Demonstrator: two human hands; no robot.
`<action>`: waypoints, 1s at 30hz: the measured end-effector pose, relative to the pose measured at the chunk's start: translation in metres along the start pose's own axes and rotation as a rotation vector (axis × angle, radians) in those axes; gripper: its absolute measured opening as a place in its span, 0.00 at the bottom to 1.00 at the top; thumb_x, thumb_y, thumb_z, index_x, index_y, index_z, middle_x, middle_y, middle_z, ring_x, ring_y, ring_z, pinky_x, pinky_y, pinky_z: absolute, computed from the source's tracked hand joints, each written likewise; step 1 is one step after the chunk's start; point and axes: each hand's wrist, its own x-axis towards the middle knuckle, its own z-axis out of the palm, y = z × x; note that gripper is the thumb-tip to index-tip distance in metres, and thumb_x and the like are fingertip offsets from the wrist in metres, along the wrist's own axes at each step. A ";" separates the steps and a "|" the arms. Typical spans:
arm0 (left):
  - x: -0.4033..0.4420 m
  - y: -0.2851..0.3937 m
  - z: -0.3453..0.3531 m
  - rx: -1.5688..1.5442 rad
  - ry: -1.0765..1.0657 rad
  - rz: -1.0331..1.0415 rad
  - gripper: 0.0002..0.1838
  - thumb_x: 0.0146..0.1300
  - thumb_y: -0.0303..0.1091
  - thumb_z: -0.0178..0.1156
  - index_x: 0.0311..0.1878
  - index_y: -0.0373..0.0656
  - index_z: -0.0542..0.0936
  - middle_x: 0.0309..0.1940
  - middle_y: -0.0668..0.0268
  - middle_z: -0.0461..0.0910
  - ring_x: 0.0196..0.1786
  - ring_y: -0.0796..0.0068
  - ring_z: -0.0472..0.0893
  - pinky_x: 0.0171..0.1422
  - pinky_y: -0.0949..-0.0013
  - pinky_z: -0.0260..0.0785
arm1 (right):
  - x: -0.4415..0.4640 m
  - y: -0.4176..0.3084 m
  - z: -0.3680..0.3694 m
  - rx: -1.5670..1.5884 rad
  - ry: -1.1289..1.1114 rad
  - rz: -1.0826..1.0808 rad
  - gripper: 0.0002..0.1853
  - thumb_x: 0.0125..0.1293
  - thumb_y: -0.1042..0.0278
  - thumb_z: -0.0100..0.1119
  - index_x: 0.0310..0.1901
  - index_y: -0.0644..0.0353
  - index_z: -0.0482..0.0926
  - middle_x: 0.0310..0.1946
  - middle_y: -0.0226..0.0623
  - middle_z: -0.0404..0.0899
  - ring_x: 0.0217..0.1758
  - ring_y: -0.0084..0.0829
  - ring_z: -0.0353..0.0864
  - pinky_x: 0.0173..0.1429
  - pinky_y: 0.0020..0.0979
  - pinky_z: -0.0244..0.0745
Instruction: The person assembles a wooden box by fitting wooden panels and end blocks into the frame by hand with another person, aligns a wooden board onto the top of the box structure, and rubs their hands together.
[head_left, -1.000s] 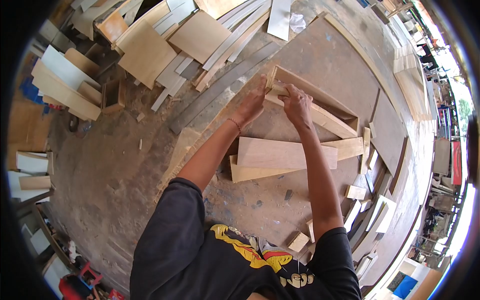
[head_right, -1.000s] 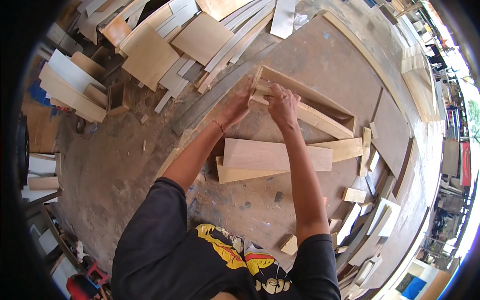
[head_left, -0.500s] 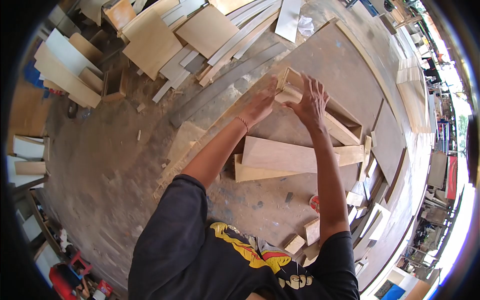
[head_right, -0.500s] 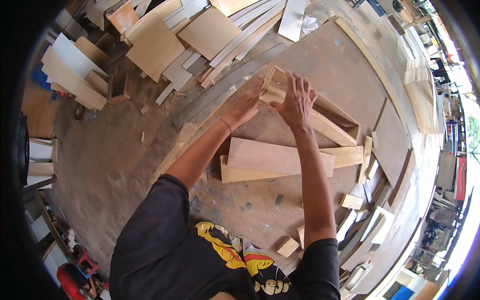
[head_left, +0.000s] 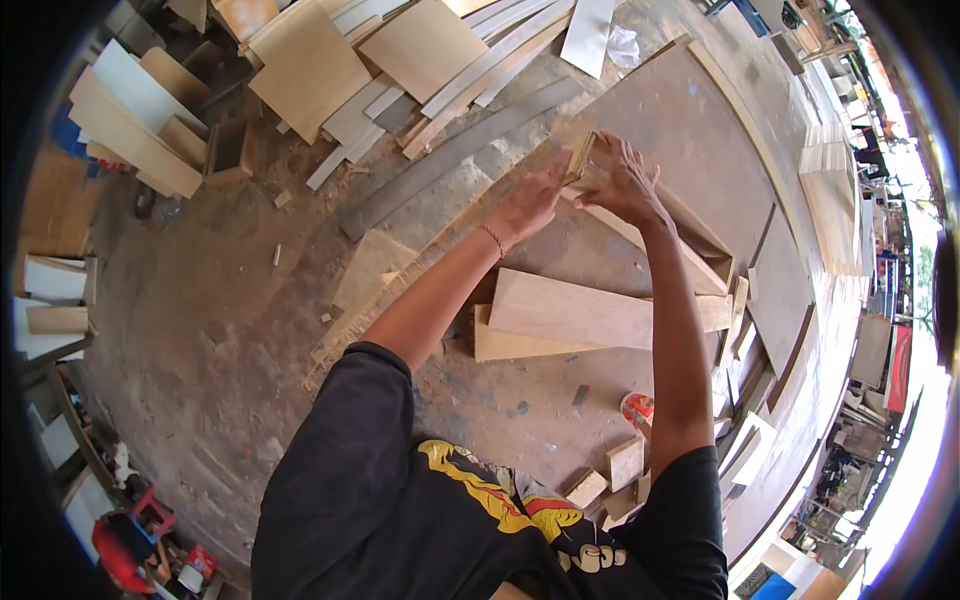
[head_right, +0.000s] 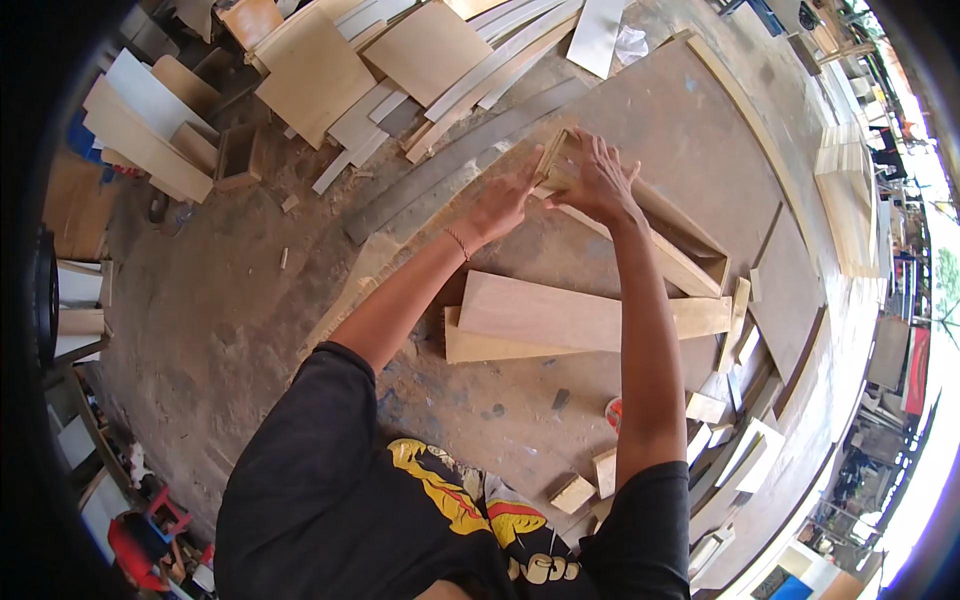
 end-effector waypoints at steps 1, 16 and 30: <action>0.000 0.000 0.000 -0.004 0.008 0.013 0.45 0.47 0.15 0.50 0.68 0.35 0.38 0.45 0.40 0.72 0.38 0.46 0.77 0.40 0.57 0.72 | 0.000 0.001 0.001 -0.004 0.015 -0.013 0.60 0.24 0.49 0.76 0.64 0.50 0.53 0.63 0.37 0.59 0.67 0.43 0.53 0.64 0.64 0.40; -0.001 0.004 0.000 0.012 0.014 0.008 0.45 0.49 0.14 0.49 0.68 0.35 0.35 0.42 0.40 0.73 0.39 0.47 0.77 0.40 0.59 0.73 | 0.002 0.002 0.002 -0.007 0.030 -0.036 0.57 0.25 0.48 0.76 0.62 0.50 0.55 0.60 0.34 0.61 0.66 0.43 0.56 0.63 0.69 0.39; 0.001 0.011 -0.011 0.014 -0.109 -0.049 0.45 0.48 0.15 0.49 0.67 0.31 0.34 0.41 0.37 0.73 0.35 0.48 0.78 0.37 0.59 0.73 | 0.002 0.000 0.001 -0.008 0.020 -0.027 0.56 0.26 0.48 0.75 0.61 0.46 0.55 0.61 0.31 0.60 0.66 0.43 0.55 0.63 0.70 0.39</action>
